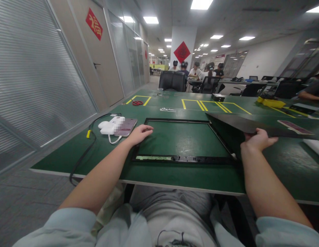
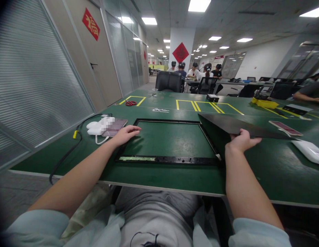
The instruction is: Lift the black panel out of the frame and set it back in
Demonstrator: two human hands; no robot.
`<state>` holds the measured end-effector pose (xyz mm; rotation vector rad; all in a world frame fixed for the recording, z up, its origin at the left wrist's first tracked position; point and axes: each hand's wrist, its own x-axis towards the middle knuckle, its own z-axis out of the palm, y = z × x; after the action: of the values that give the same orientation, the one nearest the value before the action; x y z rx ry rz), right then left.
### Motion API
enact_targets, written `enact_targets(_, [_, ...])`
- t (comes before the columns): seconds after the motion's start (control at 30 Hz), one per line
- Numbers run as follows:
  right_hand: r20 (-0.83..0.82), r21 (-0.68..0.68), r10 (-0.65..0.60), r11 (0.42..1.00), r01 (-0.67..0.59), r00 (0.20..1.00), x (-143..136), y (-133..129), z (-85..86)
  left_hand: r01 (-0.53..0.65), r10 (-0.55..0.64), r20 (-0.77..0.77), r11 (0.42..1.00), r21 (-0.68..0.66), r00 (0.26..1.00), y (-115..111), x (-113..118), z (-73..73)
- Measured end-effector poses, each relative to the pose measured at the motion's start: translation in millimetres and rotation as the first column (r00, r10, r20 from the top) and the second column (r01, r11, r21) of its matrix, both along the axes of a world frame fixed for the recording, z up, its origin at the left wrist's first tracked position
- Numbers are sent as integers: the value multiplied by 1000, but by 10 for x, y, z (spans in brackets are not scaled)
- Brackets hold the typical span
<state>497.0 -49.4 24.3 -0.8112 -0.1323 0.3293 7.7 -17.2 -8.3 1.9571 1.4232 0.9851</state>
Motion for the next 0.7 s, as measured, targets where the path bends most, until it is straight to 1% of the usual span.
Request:
enact_targets(0.1, [-19,-37,33,999,-34,999,24,64,-50,-5,6,-28,1000,10,1000,-1,7,7])
enact_targets(0.23, [-70,-196,68,977,-81,995,12,126,-99,-11,12,-60,1000,18,998,-6,16,15])
enact_targets(0.3, [-102,-246,83,963,-106,991,8,141,-116,-5,6,-71,1000,21,997,-11,19,18])
enact_targets(0.57, [-161,-289,99,947,-143,982,61,176,-142,21,-17,-106,999,35,994,-28,21,29])
enact_targets(0.63, [-180,-289,110,944,-160,978,82,204,-177,26,-22,-110,999,41,994,-28,21,31])
enact_targets(0.7, [-195,-278,147,940,-199,970,107,236,-228,28,-23,-108,999,44,994,-28,21,33])
